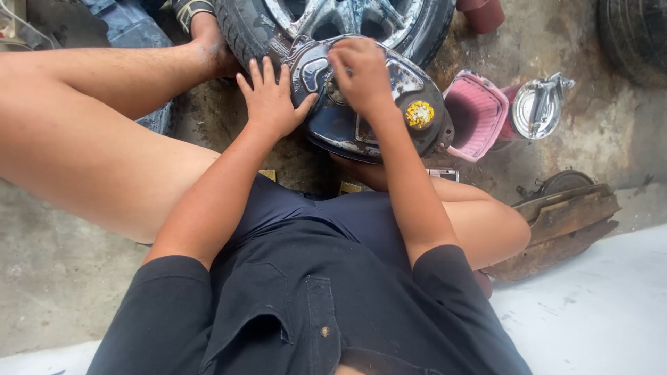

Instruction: The person scrubs a blue motorcycle fuel tank with a small abrasive pad, focusing on the surface and edges. The tank is placed on the ground between the person's legs while they work.

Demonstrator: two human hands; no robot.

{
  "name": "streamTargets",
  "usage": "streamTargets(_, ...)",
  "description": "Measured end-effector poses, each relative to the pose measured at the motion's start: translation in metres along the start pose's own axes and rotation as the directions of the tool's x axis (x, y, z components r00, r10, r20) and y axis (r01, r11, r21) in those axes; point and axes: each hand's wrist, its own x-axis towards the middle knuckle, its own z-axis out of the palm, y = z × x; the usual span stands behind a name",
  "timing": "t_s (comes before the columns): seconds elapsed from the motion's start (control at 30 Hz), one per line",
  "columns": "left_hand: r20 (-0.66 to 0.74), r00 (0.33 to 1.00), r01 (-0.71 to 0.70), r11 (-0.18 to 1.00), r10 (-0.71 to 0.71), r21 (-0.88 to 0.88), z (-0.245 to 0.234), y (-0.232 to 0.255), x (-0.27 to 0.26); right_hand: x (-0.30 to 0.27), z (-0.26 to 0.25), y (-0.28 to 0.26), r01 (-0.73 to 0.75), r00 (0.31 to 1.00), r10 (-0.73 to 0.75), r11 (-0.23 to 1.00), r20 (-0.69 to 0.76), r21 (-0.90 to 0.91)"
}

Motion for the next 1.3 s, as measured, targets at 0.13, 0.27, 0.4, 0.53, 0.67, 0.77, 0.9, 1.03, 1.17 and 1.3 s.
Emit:
streamTargets(0.13, 0.191, 0.975, 0.128, 0.988, -0.11, -0.084, -0.013, 0.004, -0.002, 0.013, 0.04, 0.001, 0.066, 0.966, -0.042, 0.994, 0.253, -0.084)
streamTargets(0.27, 0.21, 0.975, 0.11, 0.983, -0.078, -0.146, -0.002, 0.002, -0.004, 0.008, 0.047, -0.011, 0.117, 0.926, -0.067, 0.987, 0.372, -0.112)
streamTargets(0.4, 0.217, 0.972, 0.117, 0.983, -0.084, -0.145, 0.003, 0.004, 0.004, 0.015, 0.04, -0.031, 0.081, 0.839, 0.158, 0.91, 0.521, -0.407)
streamTargets(0.53, 0.249, 0.966, 0.104, 0.985, -0.068, -0.136, 0.003, 0.002, 0.004, 0.009, 0.05, -0.022, 0.016, 0.839, 0.092, 0.981, 0.536, -0.194)
streamTargets(0.67, 0.266, 0.96, 0.135, 0.98, -0.092, -0.147, -0.005, 0.001, 0.005, 0.008, 0.064, -0.014, 0.236, 0.894, -0.078, 0.919, 0.442, -0.315)
streamTargets(0.77, 0.292, 0.953, 0.126, 0.98, -0.076, -0.157, -0.01, 0.007, -0.003, 0.0, 0.068, 0.005, 0.17, 0.931, -0.062, 0.946, 0.359, -0.277)
streamTargets(0.9, 0.206, 0.977, 0.082, 0.985, -0.049, -0.153, 0.018, -0.001, 0.009, -0.013, 0.101, 0.023, 0.296, 0.953, -0.274, 0.931, 0.127, -0.214)
streamTargets(1.03, 0.246, 0.965, 0.138, 0.973, -0.09, -0.186, -0.01, 0.006, 0.002, 0.004, 0.078, 0.02, 0.16, 0.974, -0.105, 0.947, 0.2, -0.278)
streamTargets(1.17, 0.299, 0.951, 0.147, 0.969, -0.082, -0.201, -0.009, 0.005, -0.003, -0.001, 0.071, 0.0, 0.11, 0.956, -0.032, 0.96, 0.293, -0.256)
streamTargets(1.3, 0.261, 0.962, 0.143, 0.967, -0.085, -0.211, 0.006, 0.004, 0.002, -0.002, 0.088, 0.007, 0.239, 0.956, -0.12, 0.847, 0.267, -0.476)
